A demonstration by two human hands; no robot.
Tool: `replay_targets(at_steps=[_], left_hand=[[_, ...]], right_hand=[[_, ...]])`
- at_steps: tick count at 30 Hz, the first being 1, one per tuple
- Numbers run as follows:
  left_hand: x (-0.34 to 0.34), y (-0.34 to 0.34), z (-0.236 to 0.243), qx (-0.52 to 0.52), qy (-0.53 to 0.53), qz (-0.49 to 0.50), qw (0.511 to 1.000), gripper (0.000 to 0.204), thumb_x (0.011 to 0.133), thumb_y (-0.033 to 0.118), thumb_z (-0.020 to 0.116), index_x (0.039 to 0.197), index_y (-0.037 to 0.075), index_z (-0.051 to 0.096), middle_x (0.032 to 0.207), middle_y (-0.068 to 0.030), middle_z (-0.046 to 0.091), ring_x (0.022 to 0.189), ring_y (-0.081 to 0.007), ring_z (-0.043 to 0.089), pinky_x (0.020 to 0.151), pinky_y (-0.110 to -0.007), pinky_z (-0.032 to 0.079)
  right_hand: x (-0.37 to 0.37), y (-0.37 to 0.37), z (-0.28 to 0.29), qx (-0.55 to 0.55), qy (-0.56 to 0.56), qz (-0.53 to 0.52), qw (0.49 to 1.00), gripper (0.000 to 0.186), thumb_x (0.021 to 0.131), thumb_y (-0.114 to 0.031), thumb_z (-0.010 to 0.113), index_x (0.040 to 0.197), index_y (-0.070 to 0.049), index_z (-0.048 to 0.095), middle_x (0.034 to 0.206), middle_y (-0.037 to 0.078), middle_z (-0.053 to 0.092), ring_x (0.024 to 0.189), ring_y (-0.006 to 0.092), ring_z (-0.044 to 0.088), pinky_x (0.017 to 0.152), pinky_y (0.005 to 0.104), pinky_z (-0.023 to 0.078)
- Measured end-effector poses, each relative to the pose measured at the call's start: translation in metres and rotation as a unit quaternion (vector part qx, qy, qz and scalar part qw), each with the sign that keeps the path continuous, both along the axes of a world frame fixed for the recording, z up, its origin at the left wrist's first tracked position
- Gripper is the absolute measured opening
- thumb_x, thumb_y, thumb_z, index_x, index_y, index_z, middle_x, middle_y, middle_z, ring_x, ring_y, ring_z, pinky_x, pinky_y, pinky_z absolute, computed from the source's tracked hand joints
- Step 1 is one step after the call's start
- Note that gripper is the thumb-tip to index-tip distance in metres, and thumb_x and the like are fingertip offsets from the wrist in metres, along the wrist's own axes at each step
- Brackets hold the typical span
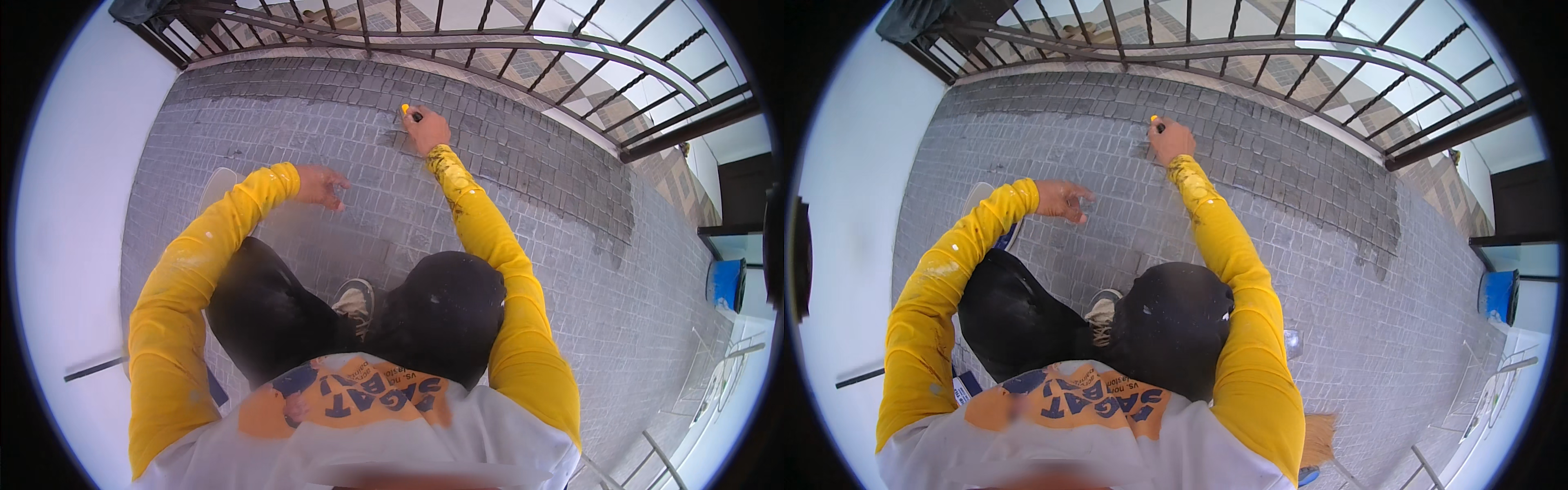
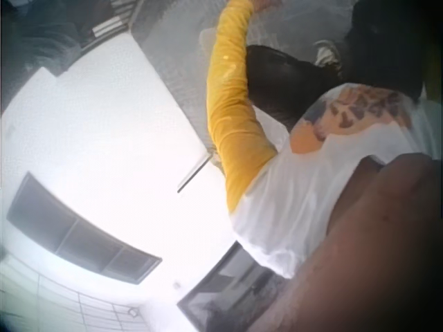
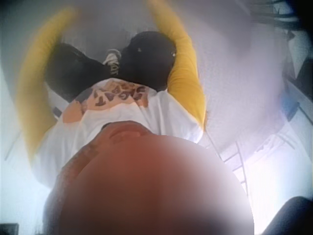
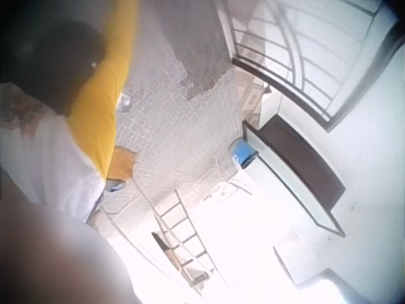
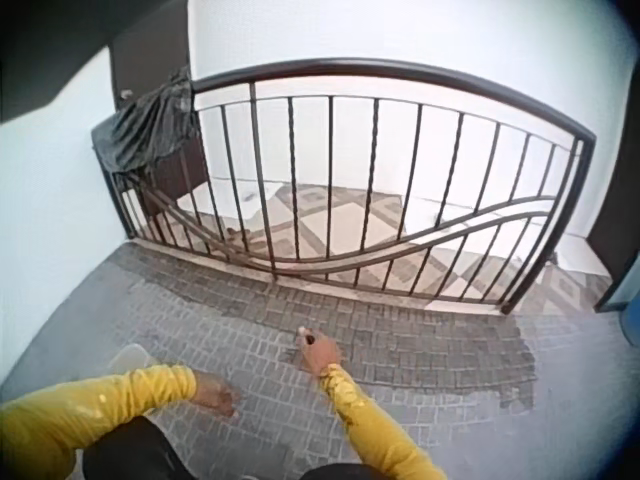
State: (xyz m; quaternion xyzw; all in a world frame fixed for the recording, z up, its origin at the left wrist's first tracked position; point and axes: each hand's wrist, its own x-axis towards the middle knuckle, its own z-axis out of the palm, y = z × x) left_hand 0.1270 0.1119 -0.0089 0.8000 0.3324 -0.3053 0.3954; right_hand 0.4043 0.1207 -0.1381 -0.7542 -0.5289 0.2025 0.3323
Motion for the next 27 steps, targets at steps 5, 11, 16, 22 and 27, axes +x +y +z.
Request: replay_targets(at_steps=[5, 11, 16, 22, 27], left_hand=[[-0.024, 0.001, -0.008, -0.025, 0.026, 0.011, 0.999, 0.077, 0.088, 0.049, 0.068, 0.149, 0.009, 0.042, 0.131, -0.0211, 0.062, 0.124, -0.0359, 0.056, 0.108, -0.045, 0.041], [-0.033, 0.004, -0.016, -0.007, 0.046, 0.015, 0.999, 0.072, 0.088, 0.048, 0.069, 0.145, 0.009, 0.047, 0.132, -0.0213, 0.061, 0.12, -0.0319, 0.059, 0.103, -0.039, 0.045], [-0.057, 0.013, -0.012, -0.042, -0.033, 0.152, 0.987, 0.068, 0.089, 0.046, 0.068, 0.144, 0.011, 0.049, 0.126, -0.0186, 0.063, 0.114, -0.0266, 0.061, 0.099, -0.038, 0.047], [-0.037, 0.031, -0.036, -0.099, -0.005, 0.077, 0.992, 0.072, 0.091, 0.047, 0.068, 0.147, 0.008, 0.044, 0.113, -0.0111, 0.064, 0.093, -0.0197, 0.059, 0.082, -0.033, 0.05], [-0.032, 0.033, -0.044, -0.064, -0.044, 0.075, 0.994, 0.07, 0.091, 0.045, 0.069, 0.147, 0.01, 0.045, 0.114, -0.0084, 0.064, 0.095, -0.0187, 0.058, 0.085, -0.033, 0.049]], right_hand=[[0.044, 0.011, -0.026, 0.042, 0.114, -0.099, 0.988, 0.034, 0.08, -0.032, 0.065, 0.104, -0.009, 0.074, 0.077, 0.012, 0.072, 0.069, 0.0252, 0.07, 0.062, 0.0367, 0.054], [0.102, -0.017, -0.037, -0.035, 0.261, -0.166, 0.95, 0.031, 0.081, -0.031, 0.066, 0.083, 0.0, 0.072, 0.063, 0.007, 0.066, 0.048, 0.0147, 0.059, 0.044, 0.0315, 0.047], [0.182, -0.075, 0.01, -0.078, -0.061, -0.275, 0.956, 0.036, 0.081, -0.035, 0.062, 0.09, -0.002, 0.074, 0.081, 0.019, 0.072, 0.075, 0.0329, 0.07, 0.068, 0.0434, 0.055], [0.058, -0.024, -0.004, -0.162, -0.157, -0.028, 0.974, 0.032, 0.081, -0.035, 0.063, 0.101, -0.013, 0.075, 0.099, 0.02, 0.072, 0.097, 0.0377, 0.069, 0.086, 0.0481, 0.054], [-0.001, 0.002, -0.029, 0.021, 0.131, -0.02, 0.991, 0.023, 0.076, -0.028, 0.071, 0.094, -0.015, 0.073, 0.088, 0.012, 0.072, 0.083, 0.0246, 0.069, 0.078, 0.038, 0.054]])
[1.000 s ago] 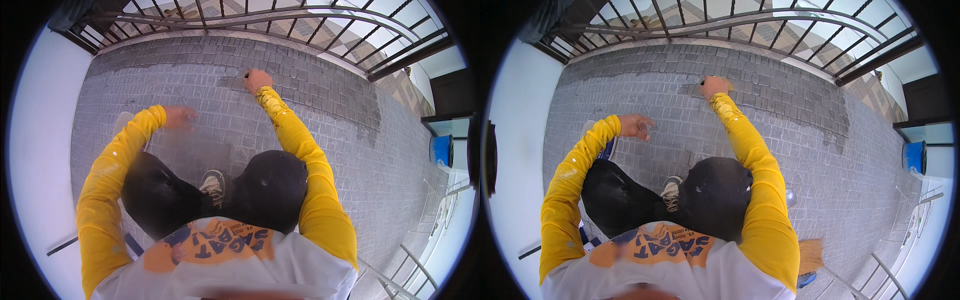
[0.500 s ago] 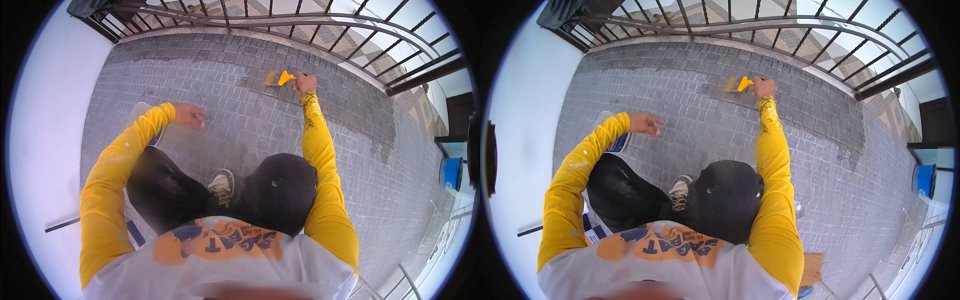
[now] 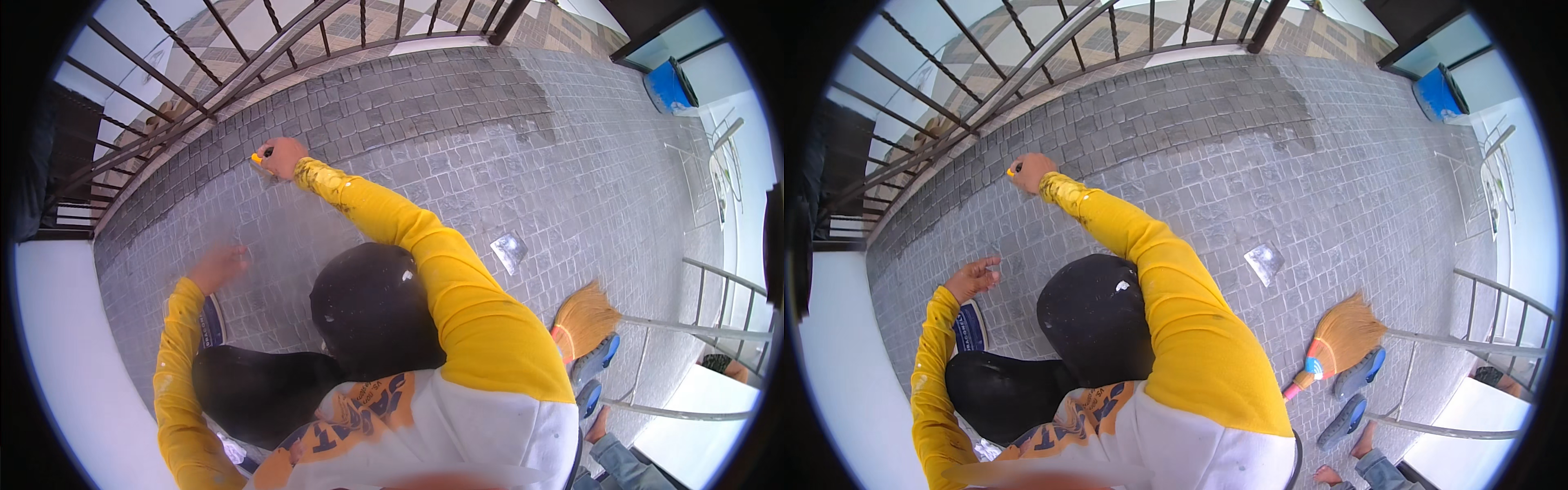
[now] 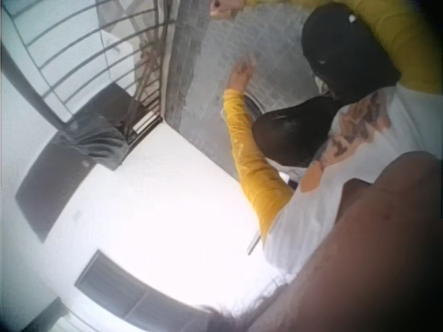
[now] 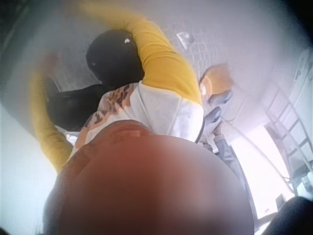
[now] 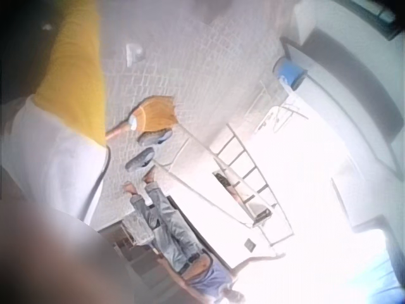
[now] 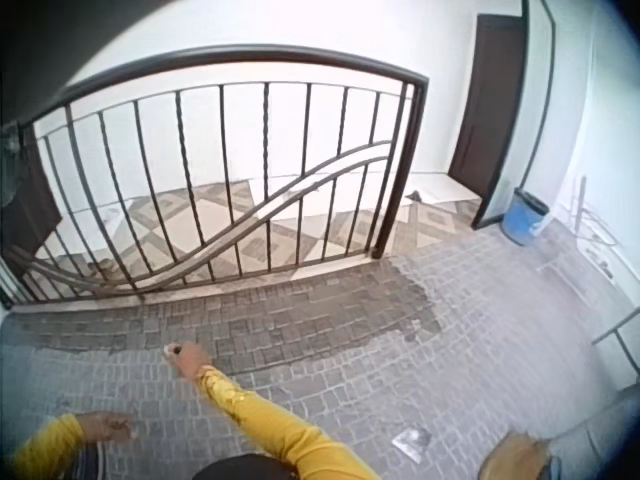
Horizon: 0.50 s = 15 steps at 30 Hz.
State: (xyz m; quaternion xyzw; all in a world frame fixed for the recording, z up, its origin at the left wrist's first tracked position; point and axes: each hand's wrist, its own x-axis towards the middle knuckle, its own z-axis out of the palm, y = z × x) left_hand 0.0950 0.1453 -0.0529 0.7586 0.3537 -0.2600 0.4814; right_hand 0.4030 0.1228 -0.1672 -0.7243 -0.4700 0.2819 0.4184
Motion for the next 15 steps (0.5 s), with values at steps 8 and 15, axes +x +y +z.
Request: replay_targets(at_steps=[8, 15], left_hand=[[-0.02, -0.006, 0.012, -0.07, 0.033, 0.097, 0.992, 0.071, 0.091, 0.048, 0.068, 0.147, 0.012, 0.045, 0.114, -0.0077, 0.064, 0.101, -0.0191, 0.059, 0.093, -0.034, 0.049], [-0.034, 0.004, -0.01, -0.061, 0.071, 0.08, 0.992, 0.07, 0.092, 0.046, 0.068, 0.147, 0.01, 0.045, 0.108, -0.0056, 0.064, 0.094, -0.0165, 0.059, 0.088, -0.032, 0.05]], right_hand=[[0.232, -0.149, -0.009, -0.077, 0.301, -0.221, 0.924, 0.024, 0.082, -0.015, 0.072, 0.106, -0.011, 0.072, 0.07, 0.0, 0.065, 0.051, 0.008, 0.056, 0.04, 0.0253, 0.042], [0.4, -0.304, 0.03, -0.123, 0.068, -0.408, 0.902, 0.024, 0.079, -0.02, 0.074, 0.102, -0.013, 0.074, 0.081, 0.005, 0.071, 0.061, 0.0163, 0.066, 0.053, 0.0307, 0.052]])
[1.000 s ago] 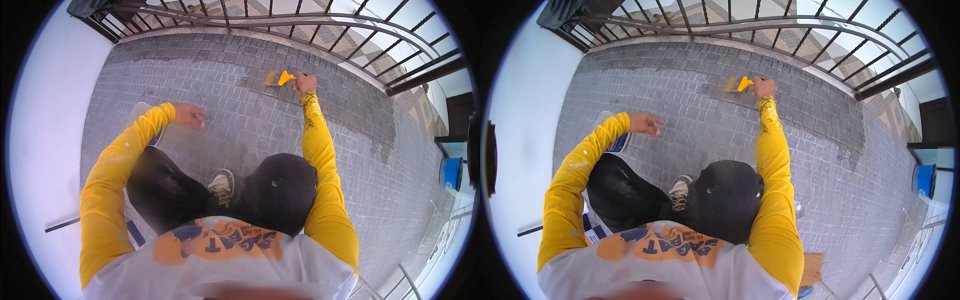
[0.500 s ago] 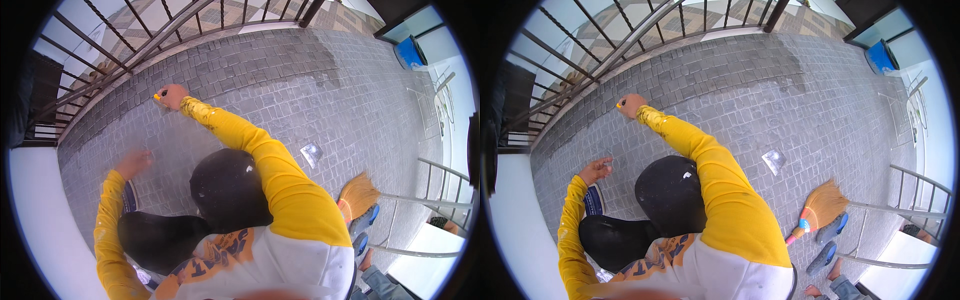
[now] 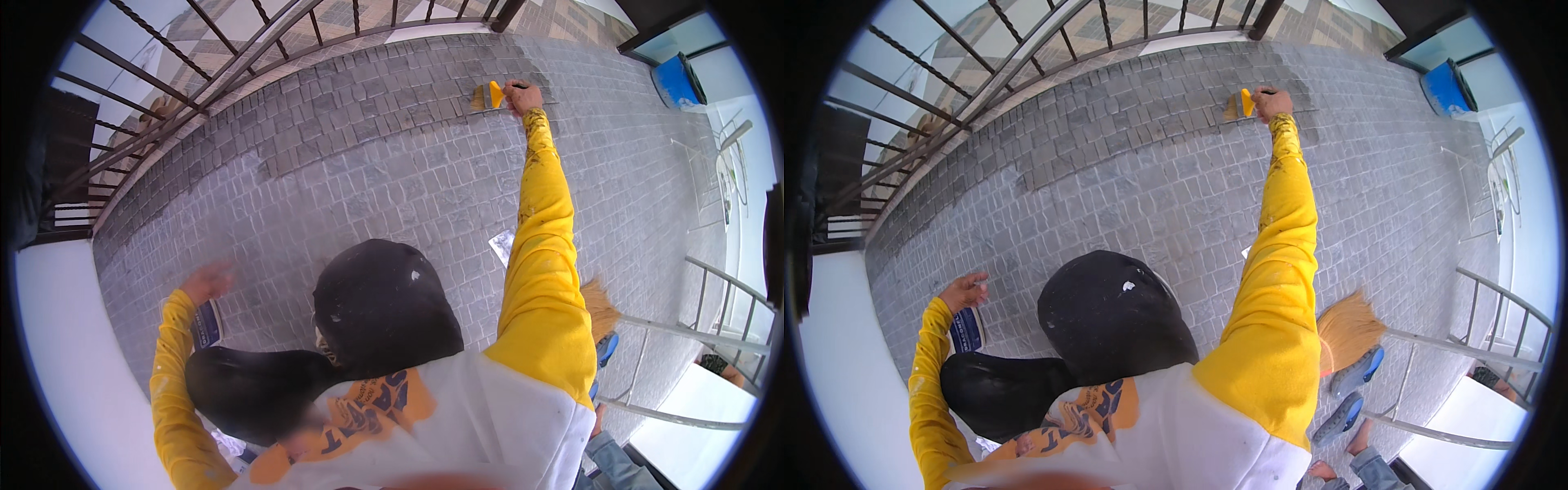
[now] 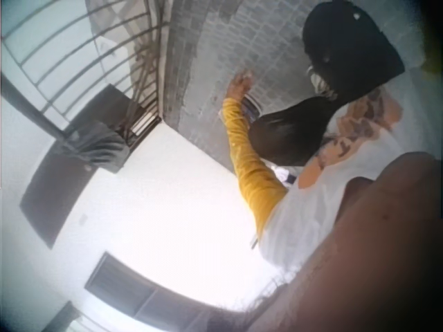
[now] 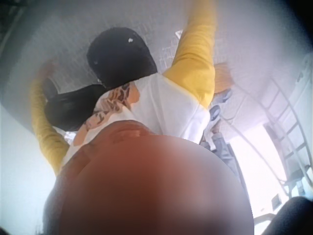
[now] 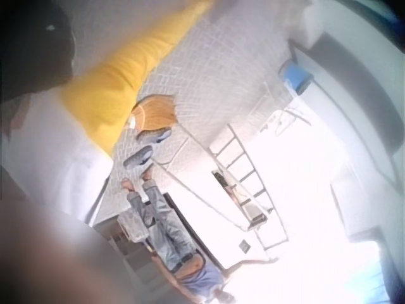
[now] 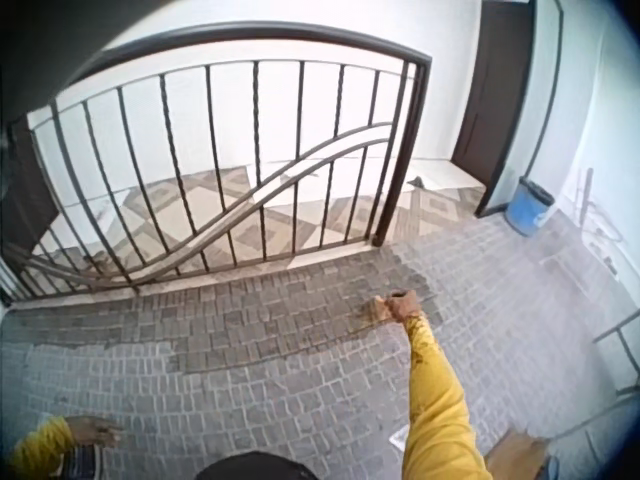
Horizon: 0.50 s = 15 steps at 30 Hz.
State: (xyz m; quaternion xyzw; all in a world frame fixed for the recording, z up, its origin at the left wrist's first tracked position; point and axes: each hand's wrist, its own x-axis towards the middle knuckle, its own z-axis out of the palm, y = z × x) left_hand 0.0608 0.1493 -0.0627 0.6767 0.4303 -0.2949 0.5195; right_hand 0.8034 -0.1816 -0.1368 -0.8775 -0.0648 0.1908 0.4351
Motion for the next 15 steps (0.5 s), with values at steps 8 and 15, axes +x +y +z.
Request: replay_targets(at_steps=[8, 15], left_hand=[[0.028, 0.008, -0.019, 0.027, -0.006, -0.102, 0.994, 0.067, 0.094, 0.043, 0.066, 0.148, 0.01, 0.044, 0.105, -0.0042, 0.063, 0.094, -0.0166, 0.058, 0.089, -0.032, 0.049], [0.058, -0.012, 0.012, 0.032, 0.013, -0.037, 0.999, 0.07, 0.091, 0.045, 0.068, 0.148, 0.013, 0.044, 0.113, -0.0083, 0.064, 0.102, -0.0205, 0.059, 0.096, -0.036, 0.048]], right_hand=[[-0.118, 0.13, 0.013, -0.287, -0.207, 0.489, 0.797, 0.038, 0.079, -0.031, 0.07, 0.114, -0.016, 0.072, 0.109, 0.014, 0.072, 0.105, 0.0351, 0.067, 0.092, 0.0432, 0.053], [-0.19, 0.193, 0.037, -0.031, 0.005, 0.555, 0.831, 0.034, 0.084, -0.028, 0.076, 0.116, -0.015, 0.073, 0.084, -0.001, 0.066, 0.065, 0.0108, 0.054, 0.06, 0.0286, 0.046]])
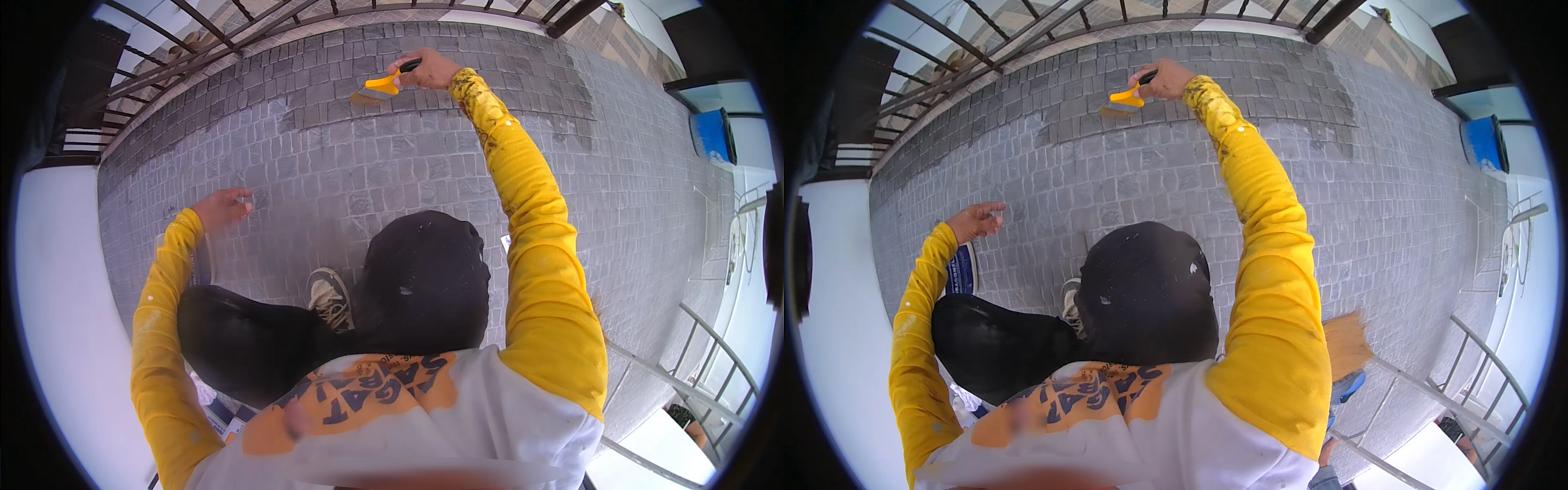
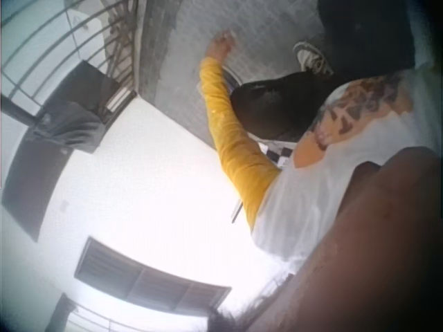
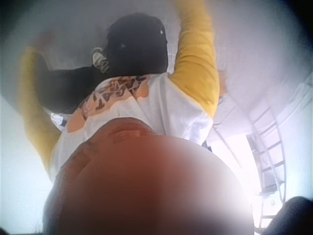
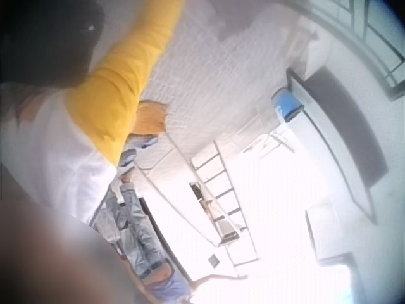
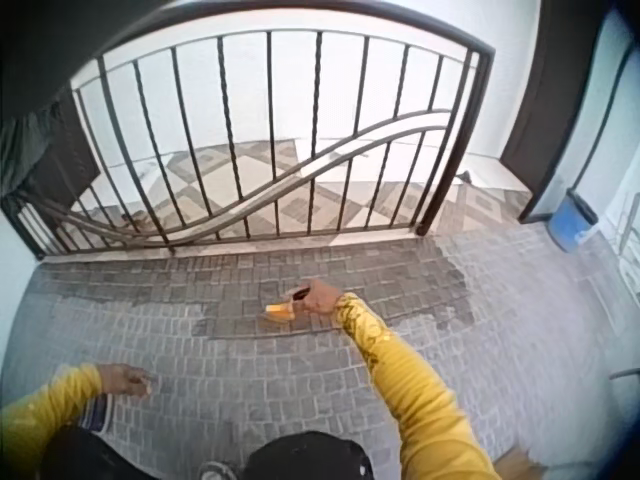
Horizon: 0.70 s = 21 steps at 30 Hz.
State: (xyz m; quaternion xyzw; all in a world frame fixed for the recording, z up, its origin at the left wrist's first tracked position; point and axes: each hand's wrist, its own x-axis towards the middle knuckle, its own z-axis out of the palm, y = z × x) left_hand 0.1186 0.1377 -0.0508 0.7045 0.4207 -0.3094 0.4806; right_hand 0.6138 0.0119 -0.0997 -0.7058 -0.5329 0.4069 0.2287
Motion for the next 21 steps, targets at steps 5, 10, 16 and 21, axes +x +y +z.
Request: replay_targets(at_steps=[5, 10, 16, 21], left_hand=[[-0.012, -0.004, 0.007, 0.006, -0.006, -0.008, 1.0, 0.072, 0.09, 0.049, 0.067, 0.148, 0.013, 0.044, 0.119, -0.0127, 0.064, 0.107, -0.0244, 0.06, 0.097, -0.038, 0.048], [-0.022, 0.0, 0.001, -0.005, -0.004, -0.013, 1.0, 0.074, 0.091, 0.053, 0.064, 0.149, 0.011, 0.043, 0.122, -0.0141, 0.063, 0.106, -0.0252, 0.06, 0.096, -0.039, 0.049], [-0.012, 0.006, -0.008, -0.019, 0.007, -0.033, 0.999, 0.073, 0.093, 0.053, 0.062, 0.149, 0.011, 0.041, 0.124, -0.0155, 0.063, 0.108, -0.0264, 0.06, 0.095, -0.038, 0.049], [-0.018, 0.006, -0.005, -0.005, -0.014, -0.03, 0.999, 0.073, 0.093, 0.053, 0.062, 0.149, 0.01, 0.042, 0.12, -0.0146, 0.064, 0.103, -0.025, 0.061, 0.091, -0.037, 0.049]], right_hand=[[0.068, -0.063, -0.004, -0.084, -0.034, -0.054, 0.994, 0.035, 0.083, -0.025, 0.078, 0.116, -0.017, 0.072, 0.075, -0.004, 0.061, 0.055, 0.0085, 0.044, 0.051, 0.0263, 0.037], [0.146, -0.118, 0.015, -0.127, -0.182, -0.101, 0.97, 0.032, 0.074, -0.016, 0.08, 0.106, -0.014, 0.075, 0.091, 0.004, 0.072, 0.081, 0.0176, 0.066, 0.076, 0.0311, 0.053], [0.044, -0.033, -0.003, -0.095, -0.316, 0.078, 0.941, 0.025, 0.071, -0.02, 0.072, 0.094, -0.01, 0.075, 0.093, 0.015, 0.074, 0.089, 0.034, 0.07, 0.081, 0.0418, 0.055], [-0.131, 0.074, -0.021, 0.089, -0.219, 0.179, 0.955, 0.026, 0.078, -0.029, 0.068, 0.096, -0.011, 0.073, 0.093, 0.018, 0.072, 0.088, 0.0377, 0.069, 0.08, 0.0473, 0.055]])
